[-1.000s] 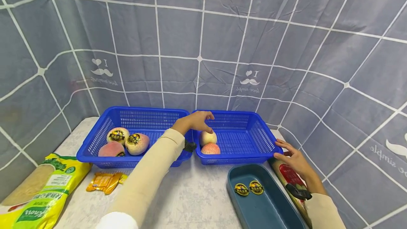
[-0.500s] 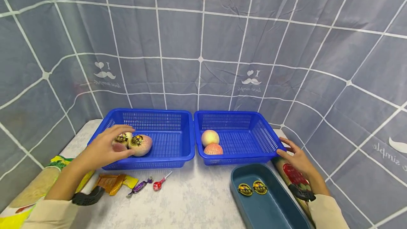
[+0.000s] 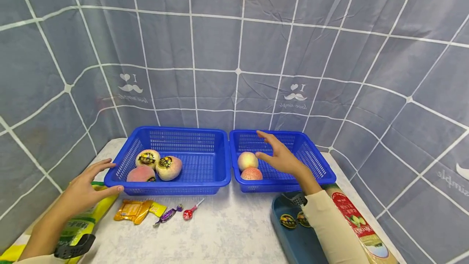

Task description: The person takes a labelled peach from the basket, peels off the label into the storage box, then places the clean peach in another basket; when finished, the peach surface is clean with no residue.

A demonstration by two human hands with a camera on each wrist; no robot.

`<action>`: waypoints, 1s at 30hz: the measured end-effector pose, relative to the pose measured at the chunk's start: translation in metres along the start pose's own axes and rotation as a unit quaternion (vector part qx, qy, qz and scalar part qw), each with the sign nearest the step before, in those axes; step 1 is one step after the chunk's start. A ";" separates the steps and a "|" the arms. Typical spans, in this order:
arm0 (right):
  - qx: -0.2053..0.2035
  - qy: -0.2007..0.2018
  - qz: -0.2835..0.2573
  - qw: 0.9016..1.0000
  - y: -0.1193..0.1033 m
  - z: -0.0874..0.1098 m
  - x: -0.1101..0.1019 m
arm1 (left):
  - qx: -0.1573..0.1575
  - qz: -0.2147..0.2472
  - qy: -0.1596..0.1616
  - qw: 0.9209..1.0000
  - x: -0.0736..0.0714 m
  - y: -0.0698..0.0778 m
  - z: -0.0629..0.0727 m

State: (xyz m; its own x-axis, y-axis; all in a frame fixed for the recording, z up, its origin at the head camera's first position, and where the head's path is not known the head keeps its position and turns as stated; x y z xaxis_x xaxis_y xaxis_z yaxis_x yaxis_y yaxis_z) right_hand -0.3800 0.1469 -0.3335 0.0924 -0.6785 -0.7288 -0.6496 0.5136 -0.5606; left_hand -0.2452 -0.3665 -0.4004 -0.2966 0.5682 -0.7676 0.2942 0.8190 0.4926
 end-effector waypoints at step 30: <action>0.045 -0.355 0.047 0.933 -0.109 -0.146 0.237 | -0.023 0.039 0.003 0.999 -0.002 -0.006 0.000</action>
State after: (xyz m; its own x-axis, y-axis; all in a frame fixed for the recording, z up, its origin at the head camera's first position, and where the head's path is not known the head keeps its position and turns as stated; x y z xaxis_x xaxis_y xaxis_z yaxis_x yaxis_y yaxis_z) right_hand -0.3978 -0.1469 -0.3881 0.5351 -0.1253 -0.8354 -0.6170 0.6175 -0.4878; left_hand -0.2466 -0.3722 -0.4016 -0.2794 0.6315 -0.7233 0.2750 0.7743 0.5699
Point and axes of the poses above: each hand's wrist, its own z-axis away from the middle knuckle, its own x-axis out of the palm, y = z × x, the point moved 6 cm from there along -z, towards the middle knuckle, and after that the axes turned 3 degrees about x, right-handed, at the moved point
